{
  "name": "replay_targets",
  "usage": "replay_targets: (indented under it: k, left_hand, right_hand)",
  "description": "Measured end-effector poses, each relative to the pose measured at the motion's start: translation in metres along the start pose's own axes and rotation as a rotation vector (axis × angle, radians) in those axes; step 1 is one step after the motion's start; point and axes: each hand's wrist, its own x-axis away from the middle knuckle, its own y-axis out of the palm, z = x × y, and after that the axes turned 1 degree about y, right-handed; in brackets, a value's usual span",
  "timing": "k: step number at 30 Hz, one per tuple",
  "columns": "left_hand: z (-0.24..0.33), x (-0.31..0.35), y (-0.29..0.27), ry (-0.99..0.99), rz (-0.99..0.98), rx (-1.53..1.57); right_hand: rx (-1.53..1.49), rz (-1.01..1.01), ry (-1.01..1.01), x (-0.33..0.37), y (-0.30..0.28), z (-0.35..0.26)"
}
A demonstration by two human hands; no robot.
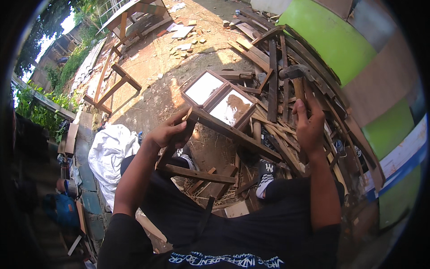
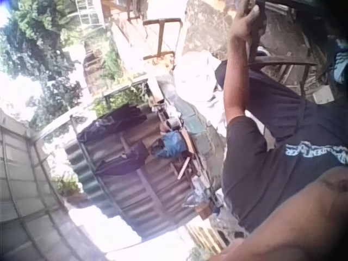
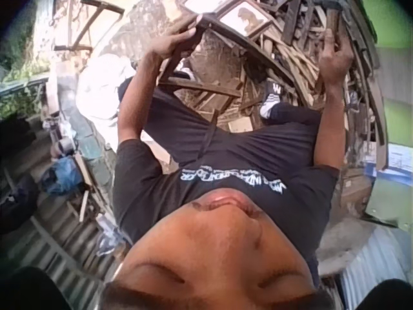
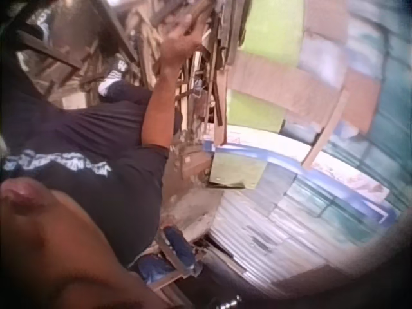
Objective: The person uses a hammer to pry apart and remove wooden slats from a rectangular wooden frame. They repeatedly strike the joints and pull the pieces away, separating the frame into individual components.
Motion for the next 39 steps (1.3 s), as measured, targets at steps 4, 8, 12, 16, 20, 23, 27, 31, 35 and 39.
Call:
replay_targets:
  k: [4, 8, 12, 16, 20, 23, 27, 31, 35, 39]
  left_hand:
    - [0.014, -0.005, -0.006, 0.155, 0.093, -0.014]
    - [0.015, -0.008, -0.013, 0.289, 0.105, 0.092]
    - [0.01, -0.017, -0.012, 0.405, 0.145, 0.15]
    - [0.014, -0.016, -0.025, 0.497, 0.008, 0.068]
    - [0.019, -0.016, -0.031, 0.532, 0.037, 0.029]
    - [0.017, -0.019, -0.04, 0.562, 0.054, 0.048]
    - [0.017, -0.019, -0.046, 0.571, 0.019, 0.062]
    - [0.016, -0.016, -0.052, 0.565, 0.027, 0.054]
    - [0.015, -0.014, -0.053, 0.558, 0.052, -0.005]
    - [0.009, -0.016, -0.054, 0.546, 0.083, -0.028]
  right_hand:
    - [-0.114, 0.076, 0.086, -0.01, -0.007, -0.005]
    - [-0.159, 0.11, 0.111, -0.022, -0.007, -0.009]
    - [-0.145, 0.127, 0.16, -0.031, -0.001, -0.011]
    - [-0.136, 0.092, 0.136, -0.034, 0.008, -0.013]
    - [-0.114, 0.077, 0.102, -0.035, 0.017, -0.018]
    - [-0.111, 0.062, 0.067, -0.038, 0.023, -0.02]
    - [-0.11, 0.037, 0.037, -0.04, 0.029, -0.023]
    - [-0.105, 0.03, 0.046, -0.042, 0.035, -0.022]
    - [-0.123, 0.027, 0.063, -0.043, 0.041, -0.021]
    - [-0.096, -0.004, 0.056, -0.044, 0.048, -0.02]
